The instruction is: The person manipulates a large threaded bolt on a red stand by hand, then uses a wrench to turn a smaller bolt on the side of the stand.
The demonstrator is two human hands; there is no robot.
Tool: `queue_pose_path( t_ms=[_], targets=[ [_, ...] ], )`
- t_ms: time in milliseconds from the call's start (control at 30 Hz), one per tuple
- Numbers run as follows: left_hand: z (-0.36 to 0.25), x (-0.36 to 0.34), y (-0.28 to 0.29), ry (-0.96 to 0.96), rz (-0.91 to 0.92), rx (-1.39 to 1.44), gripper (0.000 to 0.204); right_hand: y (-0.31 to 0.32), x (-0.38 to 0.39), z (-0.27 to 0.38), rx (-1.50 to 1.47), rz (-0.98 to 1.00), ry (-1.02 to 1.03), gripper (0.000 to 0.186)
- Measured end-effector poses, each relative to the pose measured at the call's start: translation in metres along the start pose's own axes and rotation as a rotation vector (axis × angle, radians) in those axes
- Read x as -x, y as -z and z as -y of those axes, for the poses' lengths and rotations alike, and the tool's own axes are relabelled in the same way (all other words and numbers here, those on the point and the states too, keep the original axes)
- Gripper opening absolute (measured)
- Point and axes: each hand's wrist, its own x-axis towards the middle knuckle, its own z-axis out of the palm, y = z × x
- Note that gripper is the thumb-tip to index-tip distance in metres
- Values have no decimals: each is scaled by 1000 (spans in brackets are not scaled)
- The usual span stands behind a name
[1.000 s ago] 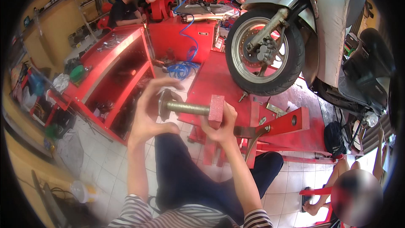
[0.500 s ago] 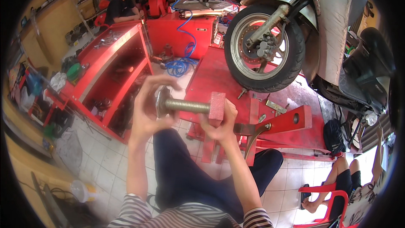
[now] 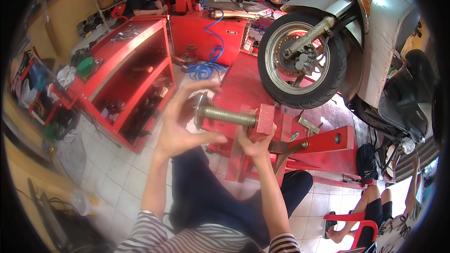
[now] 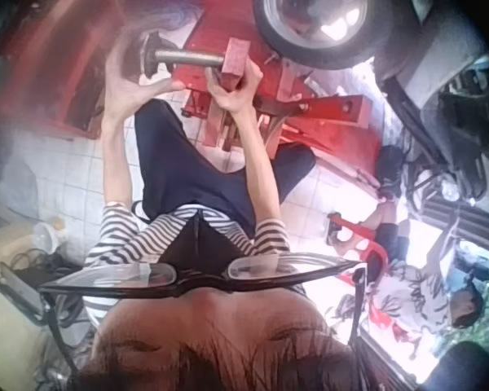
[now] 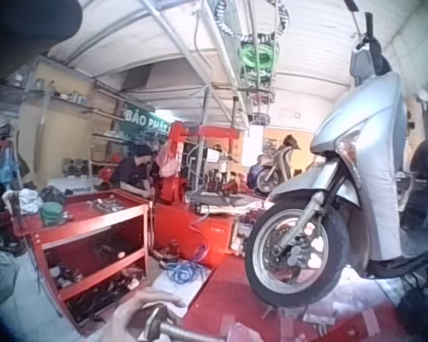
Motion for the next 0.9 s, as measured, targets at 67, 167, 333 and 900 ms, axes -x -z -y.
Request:
queue_pose_path(
  t_ms=[67, 167, 333, 900],
  targets=[
    [7, -1, 12, -167, 124, -37, 67, 2, 1, -3, -9, 25, -54, 34],
    [5, -1, 22, -182, 197, -121, 55, 2, 2, -1, 17, 44, -39, 35],
    [0, -6, 22, -213, 188, -264, 43, -1, -3, 9, 40, 41, -10, 31],
    [12, 15, 6, 457, 146, 164, 30, -1, -3, -1, 60, -24, -34, 29]
  ],
)
